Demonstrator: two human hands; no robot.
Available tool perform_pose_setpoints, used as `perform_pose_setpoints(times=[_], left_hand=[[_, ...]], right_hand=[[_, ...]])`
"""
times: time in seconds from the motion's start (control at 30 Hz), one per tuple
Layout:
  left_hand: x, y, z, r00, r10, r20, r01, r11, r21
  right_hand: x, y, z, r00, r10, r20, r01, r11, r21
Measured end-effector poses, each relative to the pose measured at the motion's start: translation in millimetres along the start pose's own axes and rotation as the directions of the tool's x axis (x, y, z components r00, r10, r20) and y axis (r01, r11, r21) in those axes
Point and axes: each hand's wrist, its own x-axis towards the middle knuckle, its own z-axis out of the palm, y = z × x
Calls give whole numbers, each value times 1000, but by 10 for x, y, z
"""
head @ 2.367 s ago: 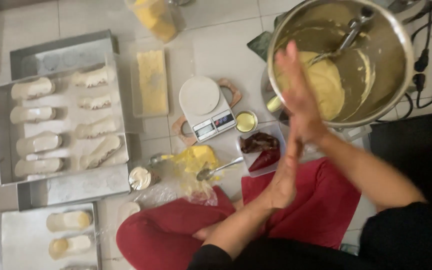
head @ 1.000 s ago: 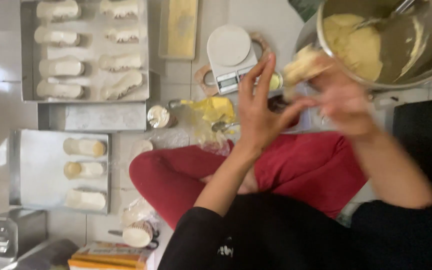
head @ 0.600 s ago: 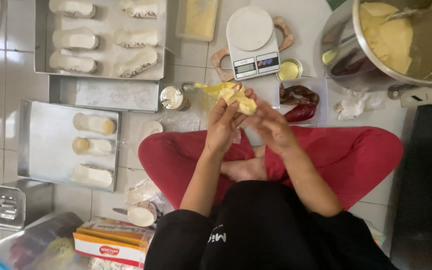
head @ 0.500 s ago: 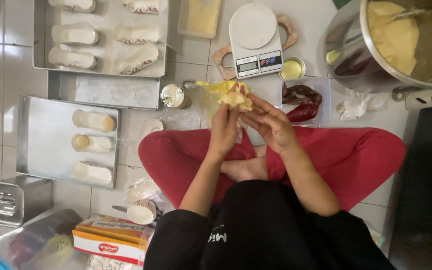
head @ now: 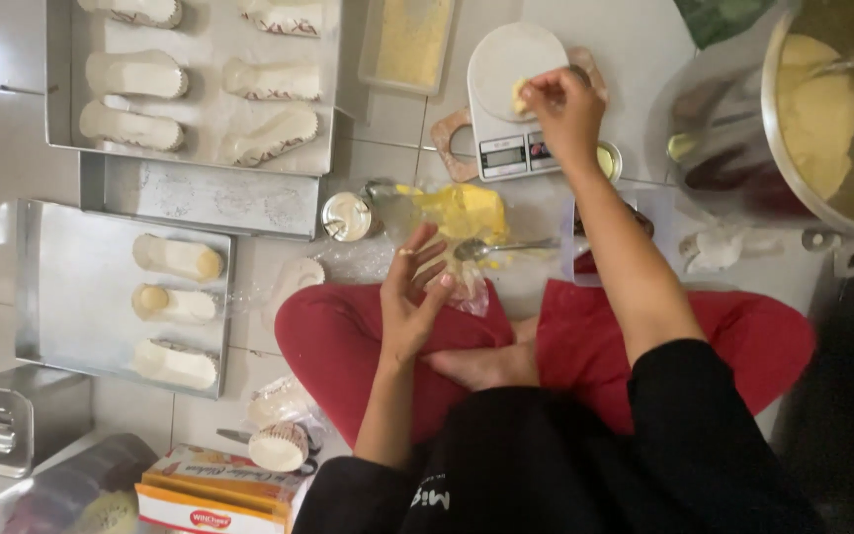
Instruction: The person is portioning dough on a scale, flattening it, adding filling from a container, and sealing the dough to form stuffed pastries.
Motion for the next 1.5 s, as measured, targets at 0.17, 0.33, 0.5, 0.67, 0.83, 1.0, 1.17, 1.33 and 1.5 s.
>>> perform_pose_setpoints(times=[0.17,0.33,0.5,0.67,0.83,1.0,1.17,1.33,1.5], left_hand=[[60,-257,-77,992,-97,-82,93,994,-49],[111,-357,-43,982,-169,-85,162,983,-82],[183,-330,41,979,-196,-53,193,979,-60],[230,-293,77,977,-209,-45,206,977,-65],[214,-306,67,976,-215,-41,212,976,-55],[189,-344,42,973,-229,-40,227,972,-63],[185,-341,31,969,-245,-35,241,967,-82],[165,-352,16,968,-250,-28,246,965,-87],[153,-379,-14,975,-220,-16,217,971,-105]], right_hand=[[500,192,213,978,-82,191,186,758,-626],[540,80,59,972,-193,136,236,816,-528],[574,187,-141,950,-309,-46,300,944,-139],[607,360,-192,969,-248,0,244,953,-181],[628,465,-89,980,-102,170,152,938,-311],[632,388,64,944,69,323,122,836,-535],[642,345,199,948,85,307,170,678,-715],[540,72,203,958,1,288,205,701,-683],[363,-673,-314,903,-340,262,426,782,-455]])
